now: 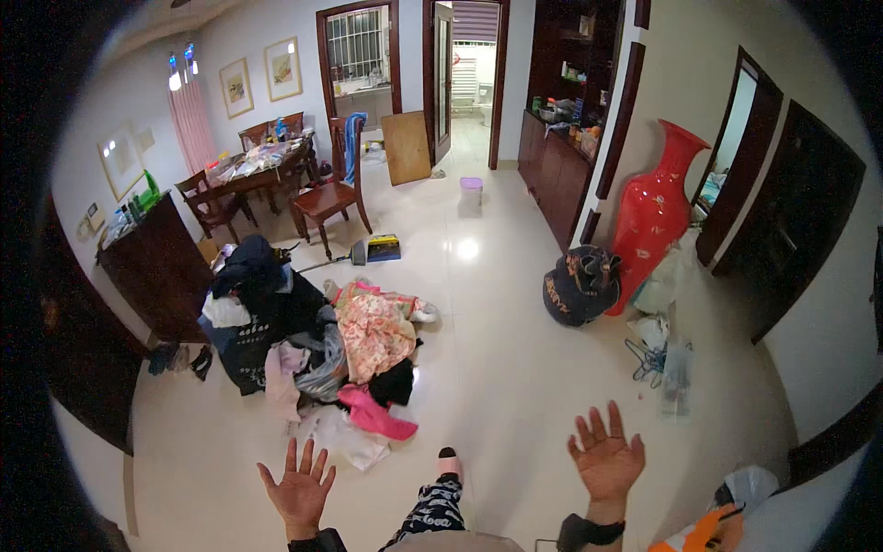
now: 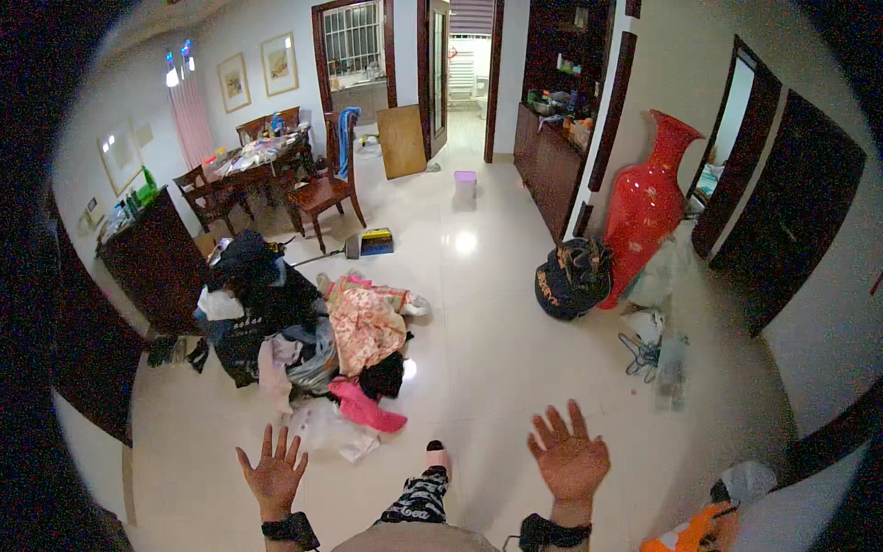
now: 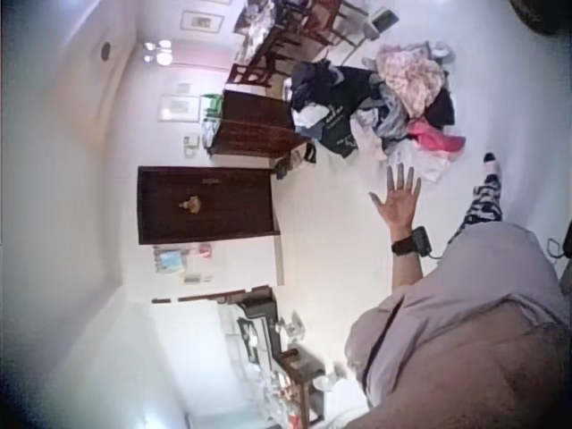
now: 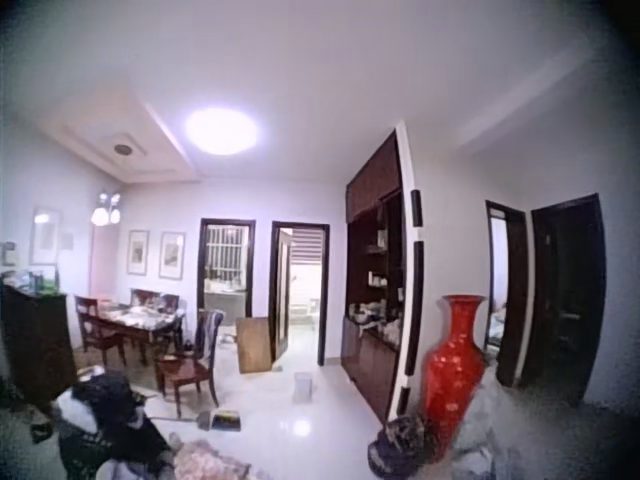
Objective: The person washes their hands, inspects dried food items in plastic bags, and stores them in the refrigerator.
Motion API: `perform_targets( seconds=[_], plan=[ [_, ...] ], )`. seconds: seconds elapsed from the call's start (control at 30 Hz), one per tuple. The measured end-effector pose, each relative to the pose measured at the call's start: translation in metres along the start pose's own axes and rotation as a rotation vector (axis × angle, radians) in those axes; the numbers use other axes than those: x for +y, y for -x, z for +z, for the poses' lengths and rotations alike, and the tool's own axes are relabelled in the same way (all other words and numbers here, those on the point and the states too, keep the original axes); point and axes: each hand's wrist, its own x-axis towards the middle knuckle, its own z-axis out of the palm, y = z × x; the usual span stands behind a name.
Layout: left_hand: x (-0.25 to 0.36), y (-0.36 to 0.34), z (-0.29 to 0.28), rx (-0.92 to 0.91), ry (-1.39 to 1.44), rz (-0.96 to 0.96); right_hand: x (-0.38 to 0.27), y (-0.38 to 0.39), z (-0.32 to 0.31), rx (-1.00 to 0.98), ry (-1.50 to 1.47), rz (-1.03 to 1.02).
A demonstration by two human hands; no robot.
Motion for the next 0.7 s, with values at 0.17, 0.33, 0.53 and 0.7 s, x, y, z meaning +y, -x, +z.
perform_targets(
  seconds=[0.17,0.33,0.53,0.7],
  plan=[
    [-0.062,-0.209,0.09,-0.081,0.073,-0.02,-0.002,-0.205,-0.049,-0.042,0.026,0.127],
    [-0.12,-0.412,0.222,-0.253,0.01,-0.149,-0.053,-0.358,-0.098,0.145,0.02,-0.12],
    [-0.245,-0.65,0.386,-0.407,-0.076,-0.32,-0.136,-0.562,-0.202,0.369,0.13,-0.282],
    [-0.321,-0.826,0.494,-0.426,-0.09,-0.228,-0.211,-0.801,-0.291,0.404,0.069,-0.364]
  ],
)
